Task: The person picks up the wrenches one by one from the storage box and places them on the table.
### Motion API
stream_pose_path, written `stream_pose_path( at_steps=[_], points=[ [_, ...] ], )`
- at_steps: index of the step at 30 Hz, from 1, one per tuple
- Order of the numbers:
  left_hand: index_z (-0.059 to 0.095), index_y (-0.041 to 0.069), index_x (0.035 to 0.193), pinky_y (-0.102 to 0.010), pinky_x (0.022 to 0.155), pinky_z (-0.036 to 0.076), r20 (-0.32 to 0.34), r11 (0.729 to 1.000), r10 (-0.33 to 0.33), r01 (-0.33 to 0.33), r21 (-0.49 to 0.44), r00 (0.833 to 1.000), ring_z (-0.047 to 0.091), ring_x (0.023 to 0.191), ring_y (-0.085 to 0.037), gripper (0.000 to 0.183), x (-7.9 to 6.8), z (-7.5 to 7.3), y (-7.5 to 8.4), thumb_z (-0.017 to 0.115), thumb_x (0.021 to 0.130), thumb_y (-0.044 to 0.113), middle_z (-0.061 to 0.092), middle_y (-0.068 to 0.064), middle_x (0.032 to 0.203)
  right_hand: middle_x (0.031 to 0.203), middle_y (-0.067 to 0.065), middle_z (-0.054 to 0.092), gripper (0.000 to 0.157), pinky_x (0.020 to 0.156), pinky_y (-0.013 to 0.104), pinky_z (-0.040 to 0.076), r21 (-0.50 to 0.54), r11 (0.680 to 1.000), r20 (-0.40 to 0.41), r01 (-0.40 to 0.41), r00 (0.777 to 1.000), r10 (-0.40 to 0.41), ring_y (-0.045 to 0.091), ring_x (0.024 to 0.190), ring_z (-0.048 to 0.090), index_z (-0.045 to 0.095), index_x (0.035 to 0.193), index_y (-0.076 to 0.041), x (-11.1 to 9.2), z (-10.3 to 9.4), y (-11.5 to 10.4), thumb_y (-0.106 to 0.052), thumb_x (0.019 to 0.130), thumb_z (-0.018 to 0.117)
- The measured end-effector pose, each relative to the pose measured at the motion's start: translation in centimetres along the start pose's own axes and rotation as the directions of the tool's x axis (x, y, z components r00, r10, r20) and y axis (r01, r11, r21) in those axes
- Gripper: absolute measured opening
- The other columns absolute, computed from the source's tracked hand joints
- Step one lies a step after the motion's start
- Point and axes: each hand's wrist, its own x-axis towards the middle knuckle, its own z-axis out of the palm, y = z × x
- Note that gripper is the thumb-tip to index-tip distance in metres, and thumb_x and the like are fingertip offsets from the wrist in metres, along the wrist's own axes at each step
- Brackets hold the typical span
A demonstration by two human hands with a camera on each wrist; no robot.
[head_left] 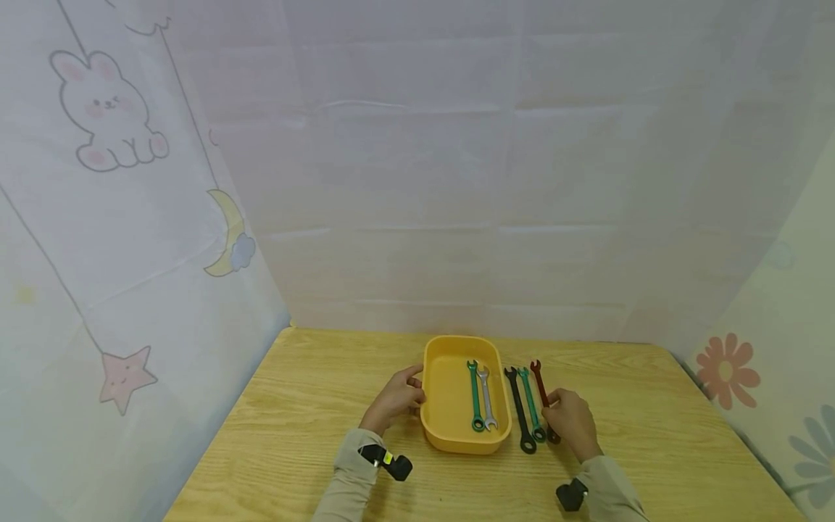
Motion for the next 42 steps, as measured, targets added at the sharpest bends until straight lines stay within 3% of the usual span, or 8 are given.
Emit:
stream_pose_path(
  at_steps=[13, 18, 22, 32, 42],
  points=[
    [0.029, 0.005, 0.141, -0.034, 0.054, 0.049, 0.01, 1.0, 0.007, -0.007, -0.005, 1.0, 0.046, 0.061, -0.016, 0.067, -0.1, 0.0, 0.1, 0.052, 0.079, -0.006, 0.045, -0.013, 0.095, 0.066, 0.004, 0.061, 0.024, 0.044, 0.029, 0.041, 0.007, 1.0, 0.009, 0.003, 1.0, -0.004, 0.013, 0.048, 0.053, 0.06, 0.098, 0.007, 0.1, 0.3, 0.8, -0.008, 0.079, 0.059],
    [0.029, 0.006, 0.141, -0.034, 0.054, 0.048, 0.004, 1.0, 0.004, -0.004, 0.0, 1.0, 0.046, 0.062, -0.017, 0.067, -0.2, 0.1, 0.3, 0.052, 0.08, -0.005, 0.045, -0.021, 0.102, 0.064, 0.005, 0.063, 0.023, 0.042, 0.03, 0.04, 0.031, 0.999, 0.017, -0.01, 1.0, 0.009, 0.014, 0.047, 0.053, 0.059, 0.097, 0.008, -0.1, 0.4, 0.9, -0.007, 0.079, 0.058],
    [0.029, 0.006, 0.142, -0.033, 0.054, 0.048, 0.005, 1.0, 0.0, 0.0, 0.002, 1.0, 0.046, 0.062, -0.017, 0.067, -0.2, 0.1, 0.3, 0.052, 0.08, -0.006, 0.045, -0.019, 0.1, 0.063, 0.006, 0.064, 0.023, 0.042, 0.03, 0.04, 0.038, 0.999, 0.026, -0.025, 0.999, 0.024, 0.015, 0.047, 0.055, 0.059, 0.097, 0.008, 0.0, 0.6, 1.1, -0.006, 0.079, 0.057],
    [0.03, 0.006, 0.141, -0.035, 0.055, 0.049, -0.005, 1.0, -0.004, 0.004, -0.001, 1.0, 0.046, 0.062, -0.017, 0.067, -0.1, 0.1, 0.1, 0.052, 0.079, -0.005, 0.045, -0.013, 0.095, 0.069, 0.005, 0.065, 0.026, 0.045, 0.03, 0.04, -0.005, 0.999, 0.041, -0.034, 0.999, 0.034, 0.014, 0.053, 0.054, 0.06, 0.1, 0.007, 0.1, 0.4, 1.4, -0.007, 0.078, 0.057],
    [0.029, 0.005, 0.141, -0.031, 0.05, 0.047, -0.003, 1.0, 0.004, -0.004, -0.013, 1.0, 0.045, 0.06, -0.016, 0.067, -0.1, 0.2, 0.1, 0.051, 0.08, -0.007, 0.045, -0.018, 0.098, 0.075, 0.01, 0.063, 0.026, 0.045, 0.031, 0.041, -0.049, 0.997, 0.016, -0.053, 0.998, 0.054, 0.016, 0.055, 0.053, 0.06, 0.099, 0.008, -0.1, 0.4, 1.2, -0.008, 0.079, 0.057]
  ],
)
